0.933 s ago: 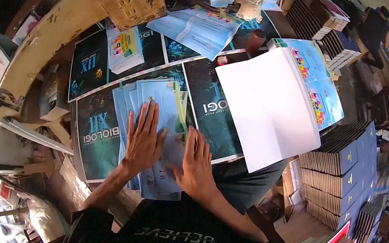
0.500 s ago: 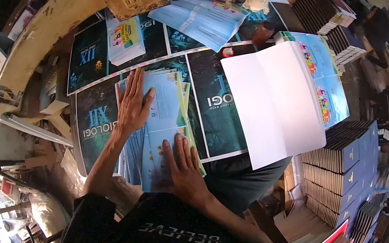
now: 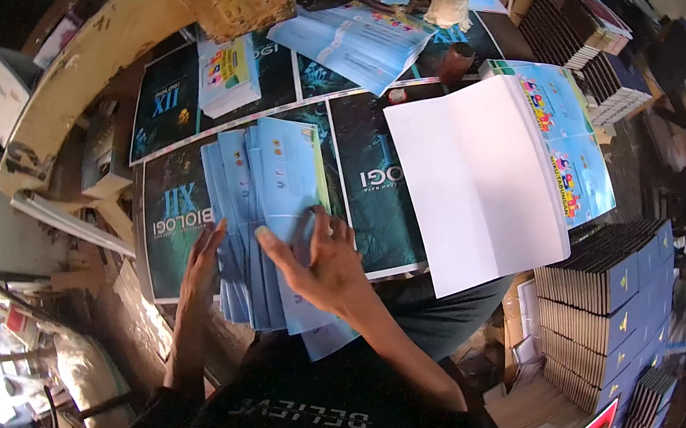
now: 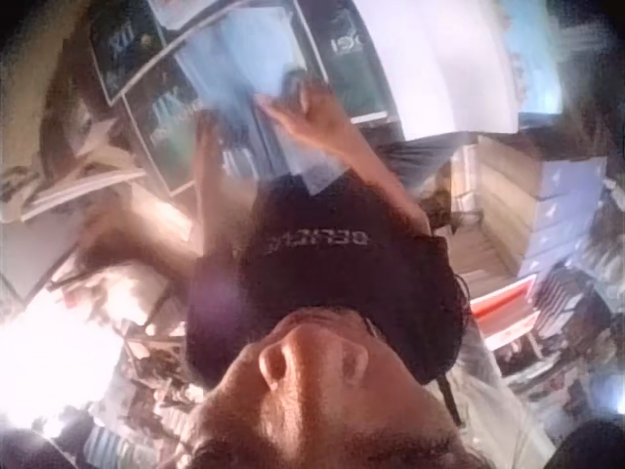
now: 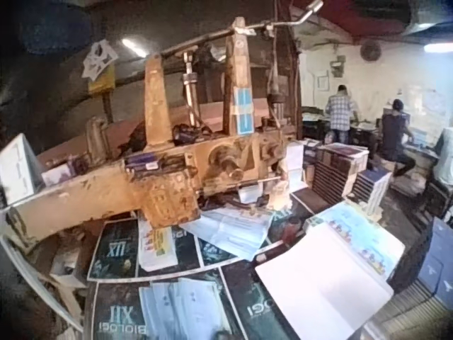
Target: The person assembles booklets by inserting printed paper sheets into folded covers by hand and aligning the assembled stack.
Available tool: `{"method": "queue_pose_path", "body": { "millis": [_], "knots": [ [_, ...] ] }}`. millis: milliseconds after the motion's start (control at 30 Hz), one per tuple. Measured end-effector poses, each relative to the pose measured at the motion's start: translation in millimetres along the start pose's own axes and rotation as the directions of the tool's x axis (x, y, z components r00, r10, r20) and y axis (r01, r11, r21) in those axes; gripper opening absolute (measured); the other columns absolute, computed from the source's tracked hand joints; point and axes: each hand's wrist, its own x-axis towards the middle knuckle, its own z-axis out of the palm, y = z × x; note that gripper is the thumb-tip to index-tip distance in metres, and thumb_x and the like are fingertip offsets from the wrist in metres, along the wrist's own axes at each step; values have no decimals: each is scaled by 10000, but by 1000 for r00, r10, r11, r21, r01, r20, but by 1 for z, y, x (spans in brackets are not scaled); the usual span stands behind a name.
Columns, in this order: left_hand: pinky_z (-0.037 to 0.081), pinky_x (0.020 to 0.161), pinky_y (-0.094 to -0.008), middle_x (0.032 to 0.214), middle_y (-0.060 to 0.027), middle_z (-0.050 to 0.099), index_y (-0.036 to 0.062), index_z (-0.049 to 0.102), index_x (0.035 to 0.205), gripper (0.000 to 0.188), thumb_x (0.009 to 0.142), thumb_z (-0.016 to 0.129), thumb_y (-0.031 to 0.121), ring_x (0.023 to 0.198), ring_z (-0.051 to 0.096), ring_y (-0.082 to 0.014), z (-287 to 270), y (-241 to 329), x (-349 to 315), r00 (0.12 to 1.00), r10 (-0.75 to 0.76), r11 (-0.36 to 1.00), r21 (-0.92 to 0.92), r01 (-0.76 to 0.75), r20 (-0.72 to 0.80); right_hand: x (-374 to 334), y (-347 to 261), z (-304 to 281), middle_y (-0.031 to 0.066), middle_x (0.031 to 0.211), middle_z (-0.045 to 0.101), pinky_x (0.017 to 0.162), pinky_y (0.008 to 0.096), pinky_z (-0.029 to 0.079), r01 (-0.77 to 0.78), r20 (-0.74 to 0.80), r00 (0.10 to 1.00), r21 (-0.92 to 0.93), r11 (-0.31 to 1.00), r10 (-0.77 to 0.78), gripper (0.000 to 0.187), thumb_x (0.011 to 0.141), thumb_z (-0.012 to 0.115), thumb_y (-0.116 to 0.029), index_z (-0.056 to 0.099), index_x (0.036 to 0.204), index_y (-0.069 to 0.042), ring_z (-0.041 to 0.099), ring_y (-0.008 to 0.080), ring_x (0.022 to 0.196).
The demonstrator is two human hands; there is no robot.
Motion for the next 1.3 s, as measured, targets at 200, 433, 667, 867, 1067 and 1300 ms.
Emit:
{"method": "queue_pose_path", "body": {
  "millis": [200, 433, 667, 867, 1067, 1300],
  "knots": [
    [459, 1040, -322, 1325, -163, 661, -21, 592, 1416, 724, 936, 707, 509, 1214, 620, -213, 17, 17, 16, 975, 126, 991, 15, -131, 180, 11, -11, -3, 357, 1192, 615, 992, 587, 523, 100, 73, 991, 157, 983, -112, 1168, 858, 580, -815, 327, 1458, 155, 640, 477, 1148],
    [489, 940, -333, 1159, -134, 677, -12, 658, 1258, 588, 980, 677, 507, 1071, 632, -193, 24, 33, 3, 966, 71, 966, 226, -130, 250, 13, 10, -21, 302, 1355, 592, 1107, 480, 449, 107, 175, 973, 251, 962, -154, 1068, 779, 774, -707, 476, 1477, 45, 567, 397, 1293],
    [399, 1083, -393, 1332, -198, 512, 2, 428, 1468, 644, 1041, 601, 452, 1281, 482, -251, 48, -1, 9, 942, 161, 987, -51, -153, 293, 12, 25, -49, 362, 1305, 588, 1081, 543, 472, 184, 223, 959, -8, 983, -177, 1232, 624, 876, -722, 461, 1429, 114, 564, 515, 1243],
    [445, 1074, -406, 1440, -262, 506, -14, 237, 1601, 768, 1058, 587, 402, 1258, 564, -277, 63, 21, -21, 841, 404, 899, 13, -437, 359, -8, 26, -57, 374, 1281, 589, 1037, 531, 522, 264, -14, 963, -165, 950, -270, 1376, 609, 897, -707, 275, 1486, 153, 628, 490, 1169],
    [522, 845, -323, 1224, -191, 636, -40, 333, 1547, 710, 1038, 646, 345, 1017, 616, -180, 79, 18, 34, 782, 561, 827, -156, -539, 270, -10, 12, -69, 321, 1171, 657, 994, 488, 557, 190, -181, 964, -35, 981, -193, 1304, 609, 924, -658, 323, 1452, 136, 702, 427, 1046],
    [566, 716, -314, 996, -133, 717, -33, 542, 1333, 581, 964, 756, 362, 806, 689, -188, 73, 48, 45, 699, 575, 730, 118, -673, 425, -7, 19, -48, 443, 1389, 447, 1040, 564, 511, 225, -262, 885, -483, 846, -384, 1465, 641, 828, -782, 186, 1509, 209, 539, 553, 1275]
  ]
}}
